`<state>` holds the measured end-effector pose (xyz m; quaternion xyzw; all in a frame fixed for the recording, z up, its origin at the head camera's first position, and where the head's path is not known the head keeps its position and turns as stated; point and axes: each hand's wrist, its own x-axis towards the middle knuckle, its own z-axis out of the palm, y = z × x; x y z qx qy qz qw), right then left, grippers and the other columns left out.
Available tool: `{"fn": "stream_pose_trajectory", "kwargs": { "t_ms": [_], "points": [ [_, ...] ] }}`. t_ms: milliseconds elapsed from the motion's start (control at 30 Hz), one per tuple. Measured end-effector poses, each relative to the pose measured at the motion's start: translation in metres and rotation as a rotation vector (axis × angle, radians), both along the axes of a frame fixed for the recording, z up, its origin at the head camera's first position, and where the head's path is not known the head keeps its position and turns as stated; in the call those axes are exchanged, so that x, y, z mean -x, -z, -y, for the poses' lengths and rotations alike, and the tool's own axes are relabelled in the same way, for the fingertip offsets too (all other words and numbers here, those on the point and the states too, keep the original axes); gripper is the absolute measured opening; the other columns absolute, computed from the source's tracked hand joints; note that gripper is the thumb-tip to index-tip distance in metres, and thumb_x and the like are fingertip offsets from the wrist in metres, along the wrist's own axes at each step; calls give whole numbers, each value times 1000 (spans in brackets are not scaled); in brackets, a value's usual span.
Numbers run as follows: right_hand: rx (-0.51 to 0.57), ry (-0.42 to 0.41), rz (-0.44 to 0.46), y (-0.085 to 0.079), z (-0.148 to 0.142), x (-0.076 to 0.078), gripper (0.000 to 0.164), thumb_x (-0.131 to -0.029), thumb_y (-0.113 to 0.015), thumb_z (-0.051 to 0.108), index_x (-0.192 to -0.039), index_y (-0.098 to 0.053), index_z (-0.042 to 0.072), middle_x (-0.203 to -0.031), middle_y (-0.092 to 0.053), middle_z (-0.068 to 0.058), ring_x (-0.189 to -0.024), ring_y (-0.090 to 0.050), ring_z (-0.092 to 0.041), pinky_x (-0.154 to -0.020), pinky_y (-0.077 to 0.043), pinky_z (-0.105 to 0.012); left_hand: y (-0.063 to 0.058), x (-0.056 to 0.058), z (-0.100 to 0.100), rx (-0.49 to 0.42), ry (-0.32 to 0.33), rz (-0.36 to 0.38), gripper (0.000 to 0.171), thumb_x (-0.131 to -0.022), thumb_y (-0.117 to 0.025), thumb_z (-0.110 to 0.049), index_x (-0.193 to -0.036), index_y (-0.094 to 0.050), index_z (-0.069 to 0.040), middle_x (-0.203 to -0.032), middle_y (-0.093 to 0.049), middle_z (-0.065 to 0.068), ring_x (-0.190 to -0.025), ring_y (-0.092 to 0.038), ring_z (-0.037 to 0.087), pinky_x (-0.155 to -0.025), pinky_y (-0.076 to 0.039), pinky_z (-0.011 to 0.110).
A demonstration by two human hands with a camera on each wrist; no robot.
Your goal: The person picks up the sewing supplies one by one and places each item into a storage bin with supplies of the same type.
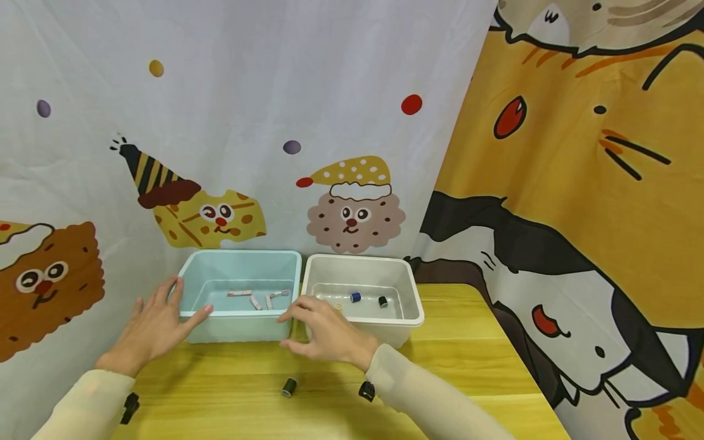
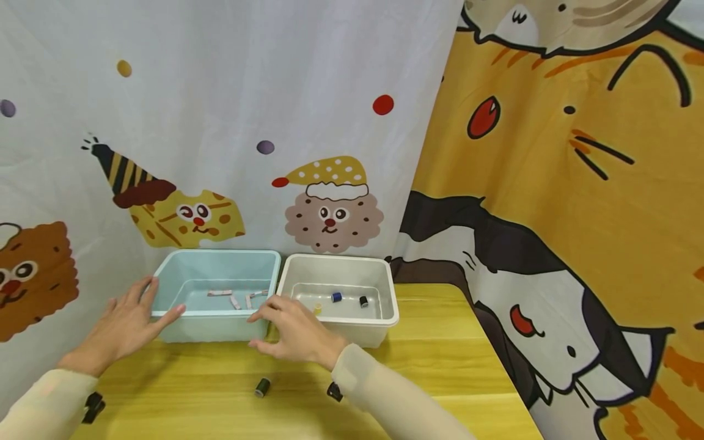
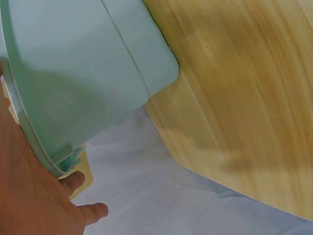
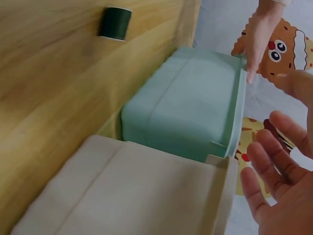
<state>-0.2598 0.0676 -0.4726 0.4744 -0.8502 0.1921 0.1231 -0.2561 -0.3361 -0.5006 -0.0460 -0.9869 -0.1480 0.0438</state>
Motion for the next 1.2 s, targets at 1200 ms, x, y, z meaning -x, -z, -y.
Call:
{"fn": "stream_pose_trajectory", "kwargs": {
  "t_ms": [1200],
  "points": [
    [-235, -134, 261, 82, -15, -23, 68, -102, -87, 62, -161, -68, 34, -152, -66, 11, -140, -61, -1, -122, -51, -18, -1, 0, 0, 10, 8, -4, 119, -115, -48, -78, -179, -14, 17, -184, -18, 45, -159, -35, 76, -122, -23, 100]
  ]
}}
